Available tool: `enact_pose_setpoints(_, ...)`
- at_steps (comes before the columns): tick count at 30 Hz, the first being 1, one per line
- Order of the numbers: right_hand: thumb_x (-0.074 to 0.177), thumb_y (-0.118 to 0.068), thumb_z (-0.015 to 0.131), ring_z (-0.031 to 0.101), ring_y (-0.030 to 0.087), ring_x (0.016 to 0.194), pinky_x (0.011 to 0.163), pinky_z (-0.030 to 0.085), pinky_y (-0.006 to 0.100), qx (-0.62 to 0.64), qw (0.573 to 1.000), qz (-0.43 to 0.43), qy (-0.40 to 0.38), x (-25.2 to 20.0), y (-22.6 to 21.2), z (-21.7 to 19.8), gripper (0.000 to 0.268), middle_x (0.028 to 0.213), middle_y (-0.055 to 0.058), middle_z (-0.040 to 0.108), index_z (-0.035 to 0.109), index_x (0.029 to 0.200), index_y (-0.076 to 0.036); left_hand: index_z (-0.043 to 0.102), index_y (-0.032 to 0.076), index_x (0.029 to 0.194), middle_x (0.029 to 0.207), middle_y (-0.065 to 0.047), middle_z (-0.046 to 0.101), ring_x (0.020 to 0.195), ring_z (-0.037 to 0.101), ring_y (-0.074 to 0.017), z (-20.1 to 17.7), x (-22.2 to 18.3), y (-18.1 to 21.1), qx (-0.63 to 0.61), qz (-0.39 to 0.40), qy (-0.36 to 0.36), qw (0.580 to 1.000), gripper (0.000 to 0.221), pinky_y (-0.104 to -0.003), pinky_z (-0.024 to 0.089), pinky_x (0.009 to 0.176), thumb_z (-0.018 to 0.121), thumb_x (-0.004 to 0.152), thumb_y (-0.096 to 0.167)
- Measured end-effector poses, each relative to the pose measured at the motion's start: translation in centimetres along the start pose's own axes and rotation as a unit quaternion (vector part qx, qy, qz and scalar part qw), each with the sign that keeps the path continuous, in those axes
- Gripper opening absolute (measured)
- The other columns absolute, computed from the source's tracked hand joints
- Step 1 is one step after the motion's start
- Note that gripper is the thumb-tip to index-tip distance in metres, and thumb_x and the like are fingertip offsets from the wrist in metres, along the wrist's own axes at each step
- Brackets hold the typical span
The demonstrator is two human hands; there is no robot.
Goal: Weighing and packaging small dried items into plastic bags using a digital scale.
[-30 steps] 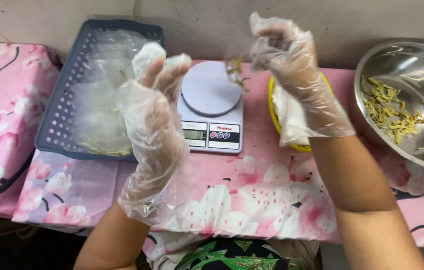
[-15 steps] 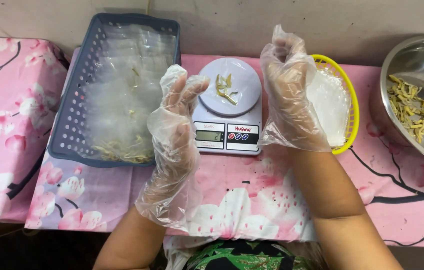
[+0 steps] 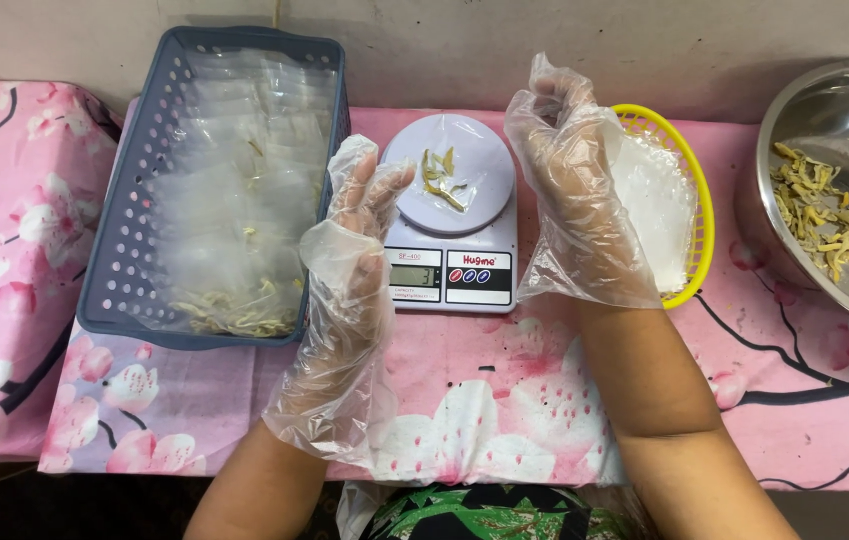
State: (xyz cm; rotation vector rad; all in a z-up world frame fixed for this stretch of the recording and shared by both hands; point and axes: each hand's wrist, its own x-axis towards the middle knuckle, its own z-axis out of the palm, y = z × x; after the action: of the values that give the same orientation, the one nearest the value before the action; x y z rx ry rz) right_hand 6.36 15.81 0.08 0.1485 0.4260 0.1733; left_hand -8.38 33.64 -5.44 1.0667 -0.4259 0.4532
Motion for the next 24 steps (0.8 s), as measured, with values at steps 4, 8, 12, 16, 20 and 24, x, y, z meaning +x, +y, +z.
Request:
enact_pose_setpoints(4,0.088,0.005,0.059,0.034,0.017,0.103,0.082,0.035,0.022,-0.5,0.846,-0.176,-0.061,1.0,-0.7,-3.4,0.063,0.119,0.0,0.032,0.048,0.148,-0.009,0.027,0.001,0.159,0.17,-0.019,0.026,0.153,0.043,-0.037,0.2,-0.3,0.6,0.129,-0.009,-0.024,0.991,0.089,-0.053,0.036,0.133,0.065,0.101,0.056)
enact_pose_setpoints(8,0.098,-0.006,0.059,0.045,0.026,0.139,0.109,0.051,0.025,-0.76,0.597,-0.209,-0.148,0.6,-0.7,-4.4,0.061,0.161,0.007,0.039,0.041,0.152,-0.027,0.016,0.009,0.163,0.162,-0.025,0.036,0.149,0.041,-0.0423,0.2,0.1,-0.5,0.257,-0.157,-0.043,0.953,0.086,-0.047,0.045,0.118,0.06,0.089,0.018)
enact_pose_setpoints(12,0.094,-0.003,0.058,0.045,0.024,0.13,0.104,0.051,0.024,-0.77,0.57,-0.223,-0.181,0.5,-0.3,-4.5,0.062,0.161,0.008,0.041,0.042,0.15,-0.024,0.019,0.011,0.167,0.158,-0.011,0.044,0.148,0.043,-0.0245,-0.1,-0.4,-1.6,0.064,-0.205,-0.016,0.977,0.086,-0.034,0.046,0.118,0.063,0.095,0.029)
enact_pose_setpoints(16,0.089,0.002,0.057,0.046,0.02,0.117,0.097,0.051,0.023,-0.781,0.529,-0.242,-0.225,0.2,-0.1,-4.8,0.064,0.16,0.01,0.044,0.044,0.147,-0.02,0.018,0.0,0.162,0.156,-0.027,0.046,0.144,0.048,-0.0374,-0.6,-1.0,-2.8,0.27,-0.124,-0.06,0.953,0.089,-0.043,0.045,0.117,0.07,0.092,0.016)
enact_pose_setpoints(20,0.084,0.006,0.055,0.047,0.016,0.104,0.09,0.051,0.022,-0.79,0.483,-0.264,-0.271,-0.1,0.2,-4.6,0.066,0.16,0.011,0.046,0.047,0.145,-0.016,0.013,0.008,0.165,0.161,-0.02,0.044,0.143,0.051,-0.0307,-0.9,-1.4,-4.7,0.256,-0.113,-0.032,0.959,0.094,-0.036,0.047,0.118,0.065,0.088,0.002)
enact_pose_setpoints(24,0.08,0.009,0.055,0.048,0.013,0.095,0.086,0.051,0.021,-0.794,0.452,-0.274,-0.3,-0.3,0.5,-4.8,0.067,0.159,0.012,0.048,0.048,0.143,-0.014,0.016,0.006,0.165,0.157,-0.019,0.05,0.14,0.055,-0.0272,-1.4,-1.7,-5.8,0.284,-0.107,-0.027,0.952,0.095,-0.033,0.05,0.116,0.069,0.086,0.003)
